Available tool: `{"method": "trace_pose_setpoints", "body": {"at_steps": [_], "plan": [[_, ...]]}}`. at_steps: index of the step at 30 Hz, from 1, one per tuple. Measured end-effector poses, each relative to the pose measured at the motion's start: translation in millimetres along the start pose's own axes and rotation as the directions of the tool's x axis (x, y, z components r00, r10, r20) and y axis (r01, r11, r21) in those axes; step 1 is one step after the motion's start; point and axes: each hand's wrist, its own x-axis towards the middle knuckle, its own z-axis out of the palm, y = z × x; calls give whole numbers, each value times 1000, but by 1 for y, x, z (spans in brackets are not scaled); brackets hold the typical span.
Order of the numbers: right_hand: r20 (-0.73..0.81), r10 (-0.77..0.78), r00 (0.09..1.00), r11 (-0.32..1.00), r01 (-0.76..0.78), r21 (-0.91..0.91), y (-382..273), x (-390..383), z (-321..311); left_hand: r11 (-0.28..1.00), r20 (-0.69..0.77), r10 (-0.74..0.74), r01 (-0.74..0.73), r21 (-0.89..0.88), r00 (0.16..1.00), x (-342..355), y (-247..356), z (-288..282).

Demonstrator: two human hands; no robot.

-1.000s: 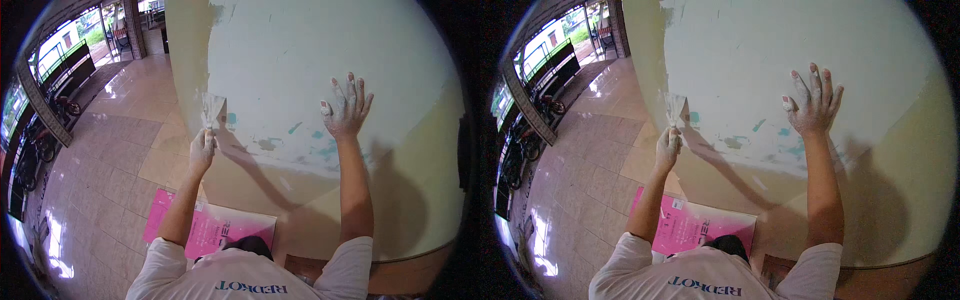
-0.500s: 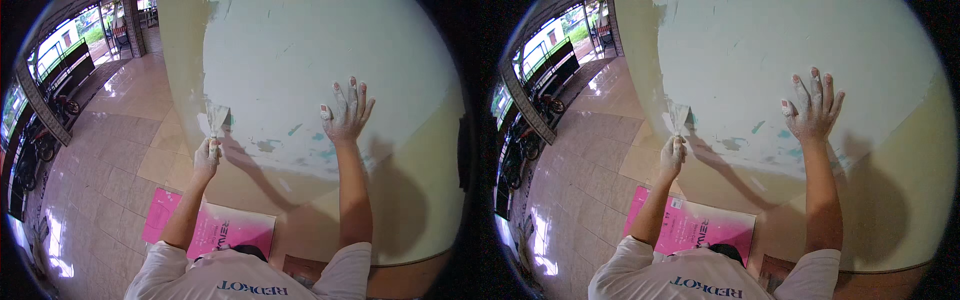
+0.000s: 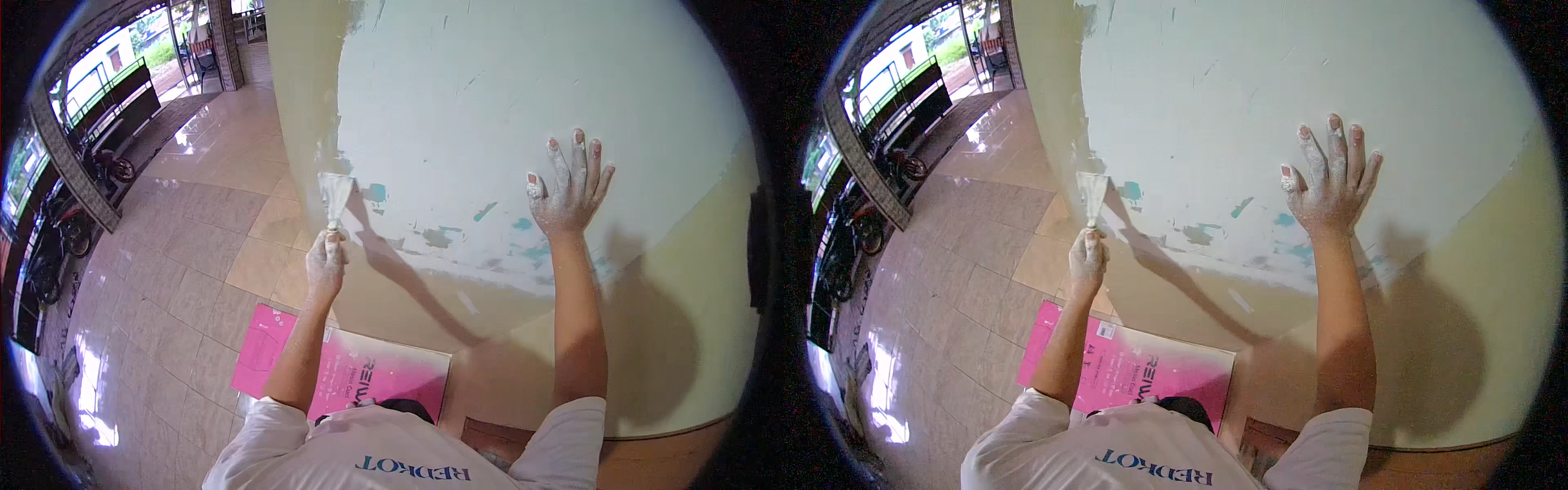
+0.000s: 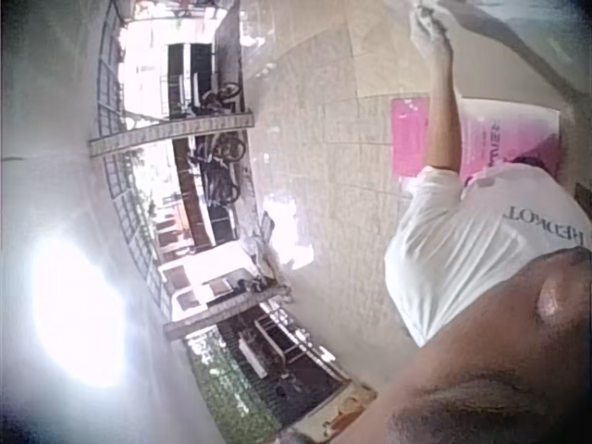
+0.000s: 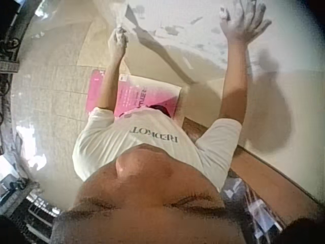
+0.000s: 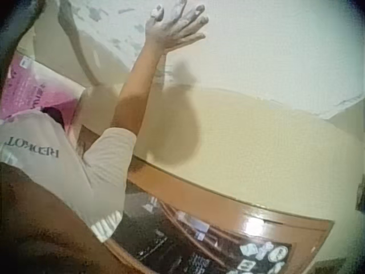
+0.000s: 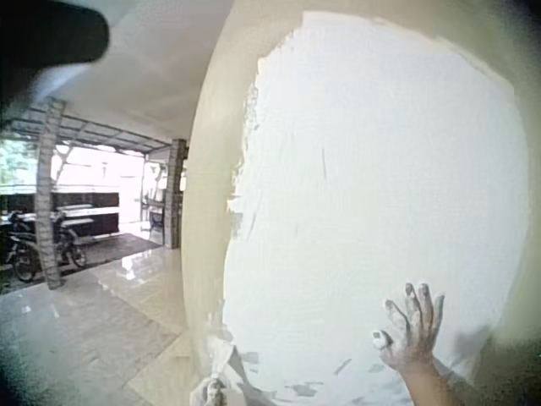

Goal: The person applies plaster to a wall using a putty knife to cover imperfections or holes.

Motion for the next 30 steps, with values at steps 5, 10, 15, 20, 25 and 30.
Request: {"method": "trace_pose_setpoints", "body": {"at_steps": [5,10,15,20,25,30], "plan": [[1,-4,1000,1000,4,25,2,-2,1,997,16,82,-83,12,996,21,-2,-13],[4,-5,1000,1000,5,30,4,-3,2,992,-11,89,-88,96,996,23,17,-9],[53,12,998,999,-14,33,2,-1,-3,970,-31,131,-122,209,991,30,24,-10],[64,18,998,1000,-18,2,2,-3,-3,975,-23,110,-103,198,994,24,28,-8],[9,-5,1000,1000,4,11,1,-5,-2,968,-26,136,-128,216,990,27,34,-10],[5,0,1000,1000,-1,27,1,-7,-2,963,-18,110,-102,250,994,19,41,-10]]}}
